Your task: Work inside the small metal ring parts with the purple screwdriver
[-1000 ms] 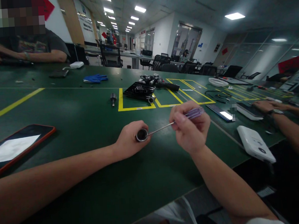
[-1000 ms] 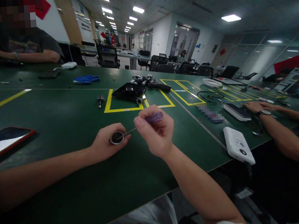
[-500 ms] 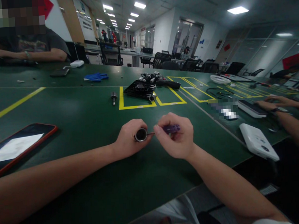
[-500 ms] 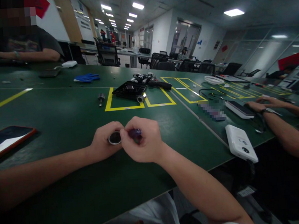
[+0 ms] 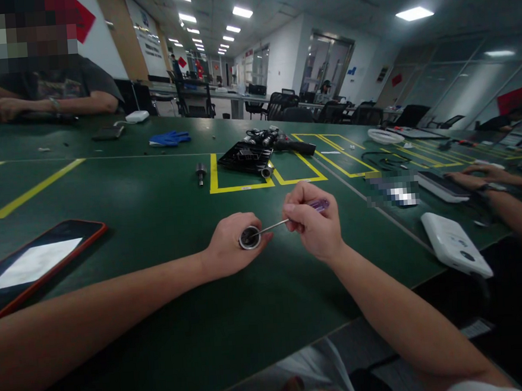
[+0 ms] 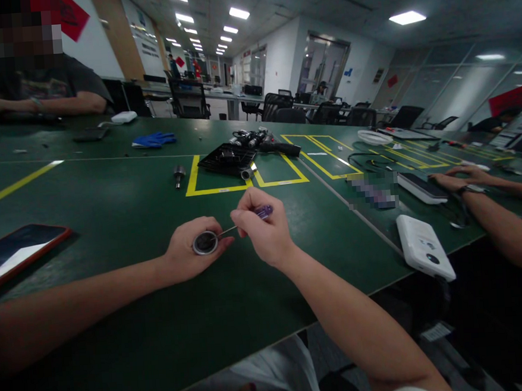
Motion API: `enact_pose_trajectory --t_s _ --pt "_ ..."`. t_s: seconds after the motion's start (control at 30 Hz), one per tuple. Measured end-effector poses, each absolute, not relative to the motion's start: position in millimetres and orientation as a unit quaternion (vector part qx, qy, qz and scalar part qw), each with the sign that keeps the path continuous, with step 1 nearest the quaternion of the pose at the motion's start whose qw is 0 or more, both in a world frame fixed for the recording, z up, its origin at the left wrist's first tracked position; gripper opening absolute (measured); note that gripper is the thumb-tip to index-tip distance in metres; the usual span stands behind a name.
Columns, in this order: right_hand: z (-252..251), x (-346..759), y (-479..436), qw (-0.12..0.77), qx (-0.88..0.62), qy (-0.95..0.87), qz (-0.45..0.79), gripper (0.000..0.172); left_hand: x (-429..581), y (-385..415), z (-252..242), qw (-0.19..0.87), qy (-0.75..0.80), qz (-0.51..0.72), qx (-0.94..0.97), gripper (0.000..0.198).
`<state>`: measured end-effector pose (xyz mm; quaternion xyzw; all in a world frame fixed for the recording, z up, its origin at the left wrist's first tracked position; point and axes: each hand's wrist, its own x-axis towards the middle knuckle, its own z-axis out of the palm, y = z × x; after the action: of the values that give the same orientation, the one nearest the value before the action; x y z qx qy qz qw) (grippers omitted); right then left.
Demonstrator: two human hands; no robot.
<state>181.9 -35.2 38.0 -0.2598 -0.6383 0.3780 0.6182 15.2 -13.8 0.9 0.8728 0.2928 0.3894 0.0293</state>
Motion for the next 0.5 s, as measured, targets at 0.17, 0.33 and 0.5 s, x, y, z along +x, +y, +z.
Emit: enact_pose_trajectory --t_s 0.17,0.33,0.5 --pt "34.7 182.0 -40.4 0.621 -0.227 -0.687 0.301 0.019 15.7 -11.6 0.5 0.021 0.289 0.38 0.878 0.022" --pt "30.9 179.5 -38.5 0.615 -0.228 -0.688 0.311 0.02 15.2 -10.7 -0.4 0.034 0.304 0.364 0.88 0.023" --pt "29.4 177.3 -34.8 0.636 -0.242 -0.629 0.377 0.017 14.6 -10.8 -2.0 0.013 0.272 0.375 0.886 0.023"
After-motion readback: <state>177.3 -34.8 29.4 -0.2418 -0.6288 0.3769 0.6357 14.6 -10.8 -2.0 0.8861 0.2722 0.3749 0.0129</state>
